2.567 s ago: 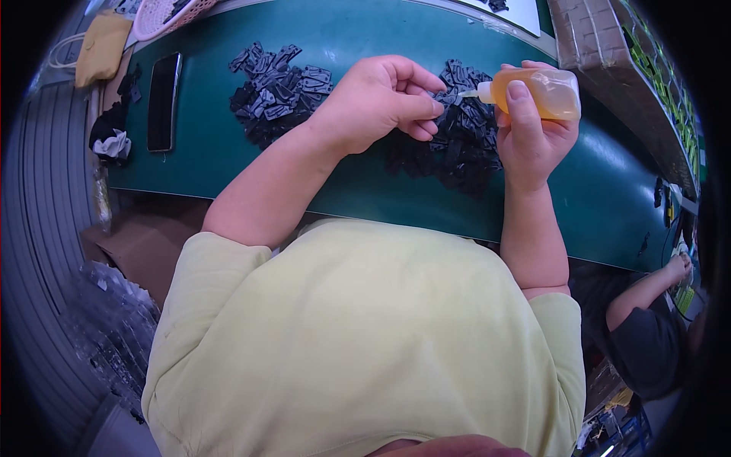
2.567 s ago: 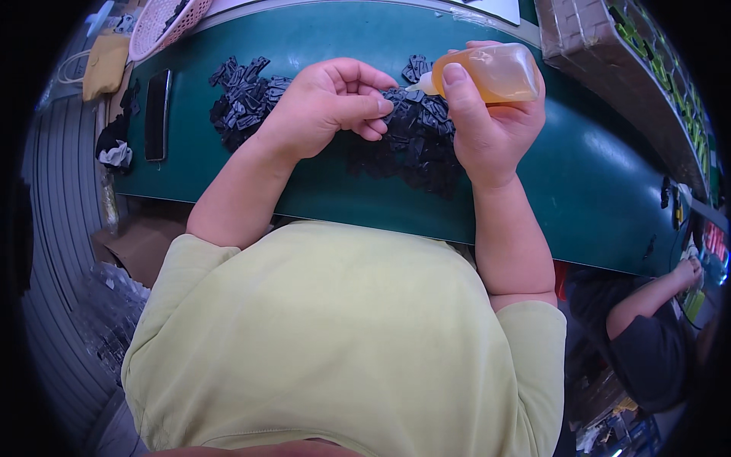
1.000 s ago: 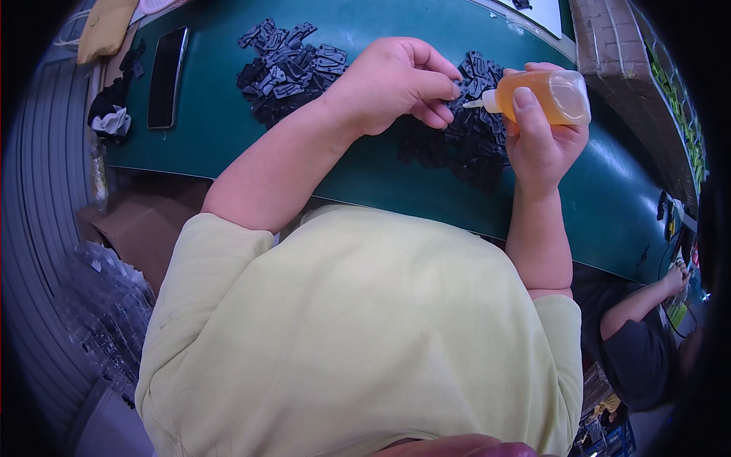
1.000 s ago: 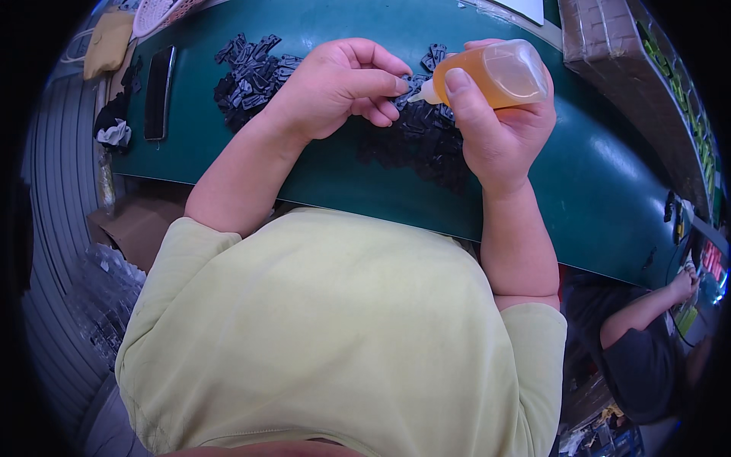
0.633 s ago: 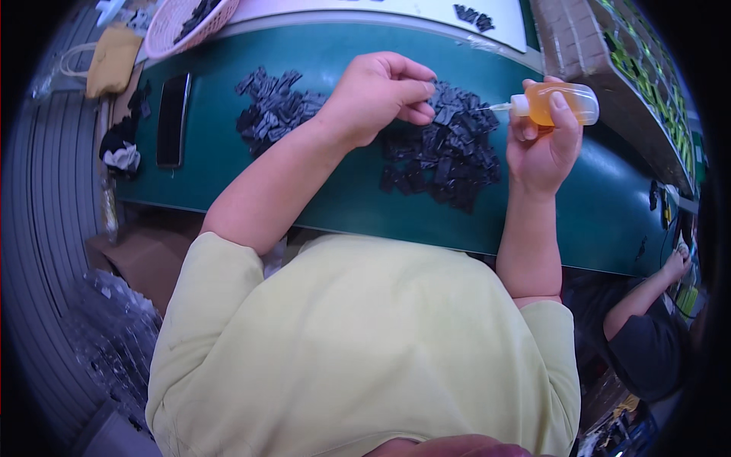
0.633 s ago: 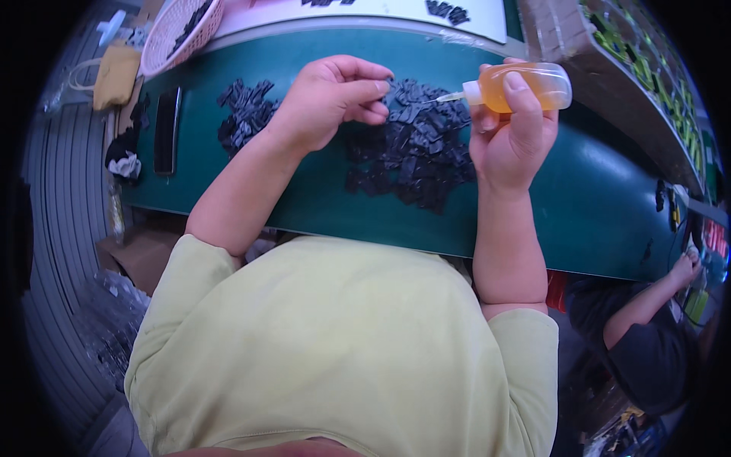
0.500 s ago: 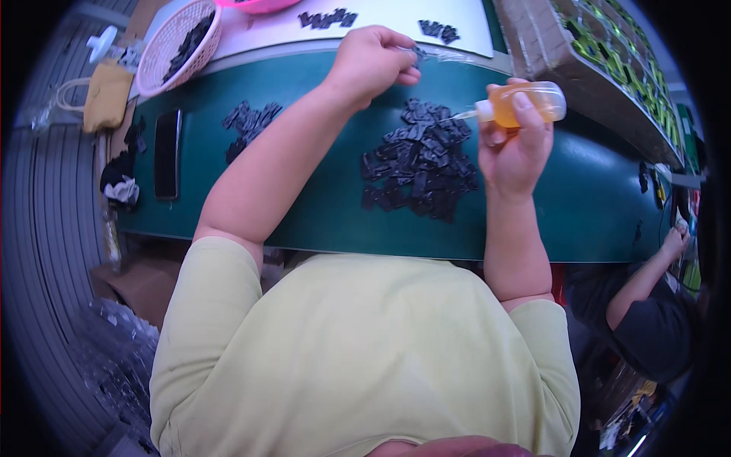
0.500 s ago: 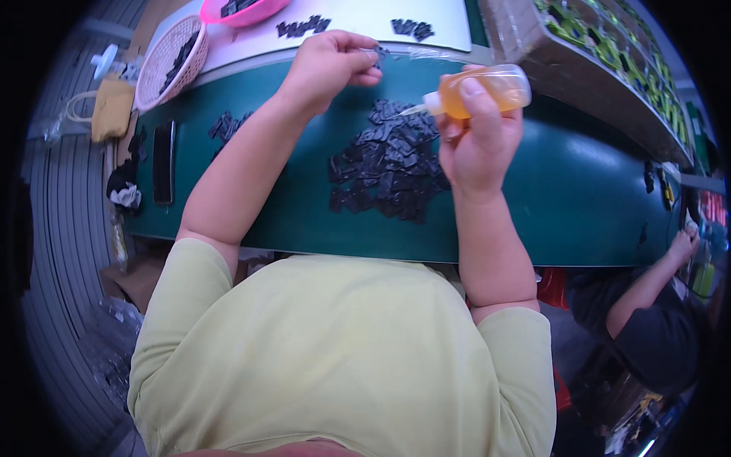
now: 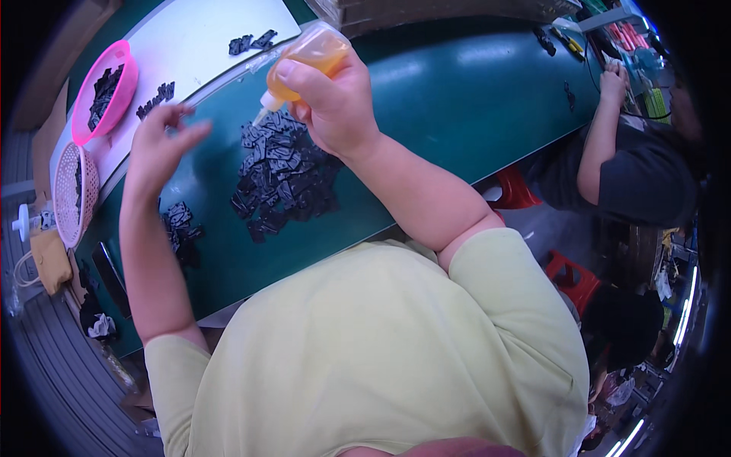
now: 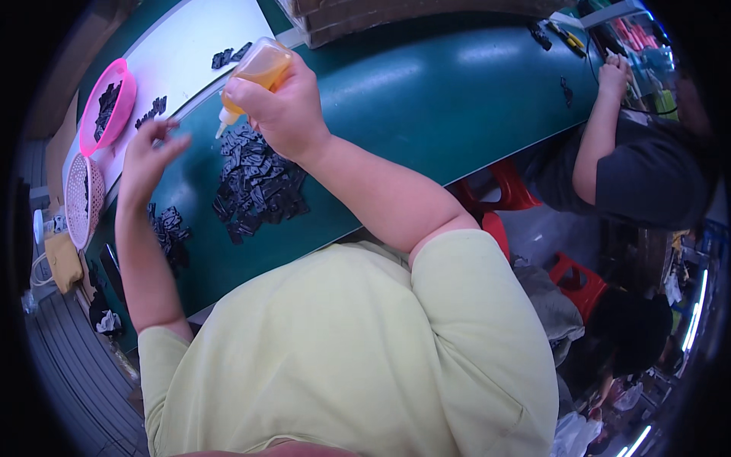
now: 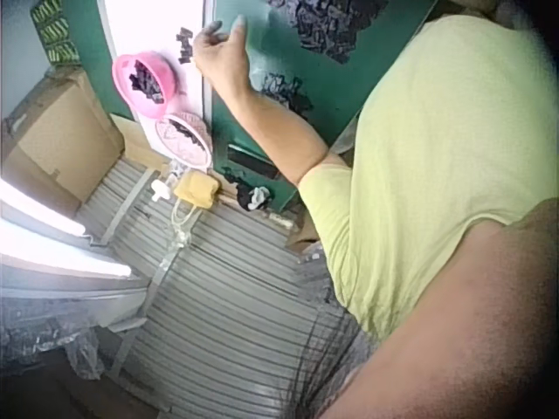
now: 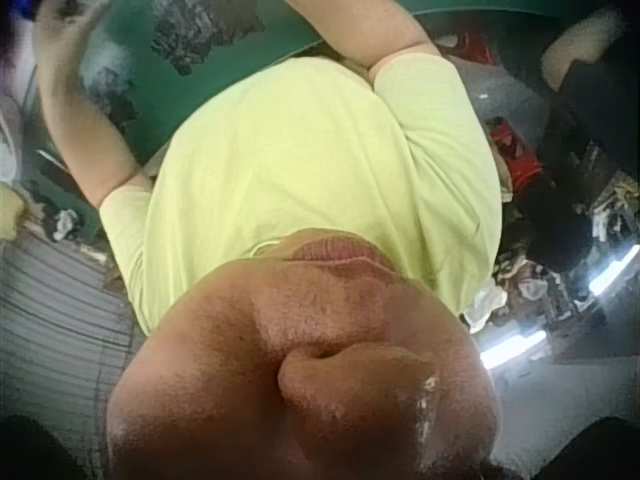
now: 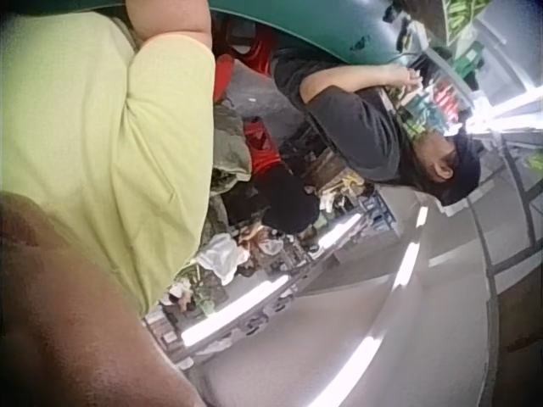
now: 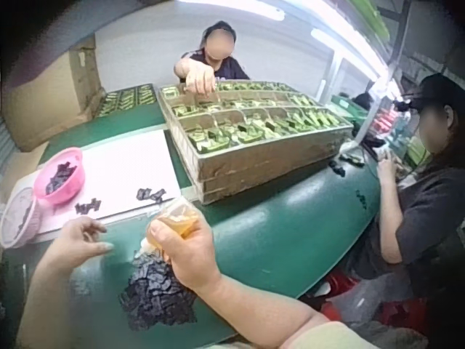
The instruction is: The person assembles a toy car by applying glue from a glue bottle to small plastic parts.
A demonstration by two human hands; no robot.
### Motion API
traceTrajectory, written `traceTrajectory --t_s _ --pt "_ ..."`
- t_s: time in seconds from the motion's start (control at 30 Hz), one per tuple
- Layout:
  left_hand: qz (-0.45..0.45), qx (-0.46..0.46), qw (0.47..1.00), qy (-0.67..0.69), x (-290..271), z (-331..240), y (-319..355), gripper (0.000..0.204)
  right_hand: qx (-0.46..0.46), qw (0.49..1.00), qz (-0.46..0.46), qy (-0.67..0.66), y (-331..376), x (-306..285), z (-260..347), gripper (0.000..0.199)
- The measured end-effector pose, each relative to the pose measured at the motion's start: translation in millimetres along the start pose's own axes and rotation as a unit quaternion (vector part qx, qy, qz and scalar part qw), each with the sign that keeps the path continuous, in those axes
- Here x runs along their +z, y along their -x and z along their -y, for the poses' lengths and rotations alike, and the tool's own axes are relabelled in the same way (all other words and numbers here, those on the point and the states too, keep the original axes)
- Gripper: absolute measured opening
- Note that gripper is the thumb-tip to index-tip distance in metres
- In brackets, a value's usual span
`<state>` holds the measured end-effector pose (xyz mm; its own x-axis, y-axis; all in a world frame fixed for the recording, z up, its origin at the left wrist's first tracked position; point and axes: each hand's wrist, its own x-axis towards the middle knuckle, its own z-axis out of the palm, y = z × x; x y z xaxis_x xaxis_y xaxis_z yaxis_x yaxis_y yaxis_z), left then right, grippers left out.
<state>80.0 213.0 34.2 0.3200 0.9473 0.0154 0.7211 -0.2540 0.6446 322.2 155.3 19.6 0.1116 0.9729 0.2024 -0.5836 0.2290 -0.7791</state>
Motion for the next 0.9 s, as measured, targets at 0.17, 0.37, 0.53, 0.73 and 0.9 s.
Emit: traceTrajectory --t_s 0.17,0.37,0.53,0.73,0.9 --pt "0.071 -0.035 0.992 -0.102 -20.5 7.3 107.4 0.035 0.008 1.000 0.022 -0.018 -0.1 16.9 -8.2 0.023" --pt "-0.062 -0.088 0.990 0.096 -12.2 44.7 119.2 0.011 0.015 1.000 0.006 -0.006 4.2 5.9 -4.3 0.014" --pt "-0.126 -0.108 0.986 0.025 -36.4 50.2 141.2 0.015 0.035 0.999 0.015 0.009 4.9 13.3 -13.9 0.018" --pt "-0.008 -0.142 0.982 -0.123 -13.2 29.3 134.6 0.024 0.037 0.997 0.048 0.049 3.1 7.0 -18.4 0.028" --pt "-0.019 -0.185 0.967 -0.174 -7.9 17.4 131.9 0.022 0.034 0.998 0.021 0.046 6.2 14.8 -15.1 0.024"
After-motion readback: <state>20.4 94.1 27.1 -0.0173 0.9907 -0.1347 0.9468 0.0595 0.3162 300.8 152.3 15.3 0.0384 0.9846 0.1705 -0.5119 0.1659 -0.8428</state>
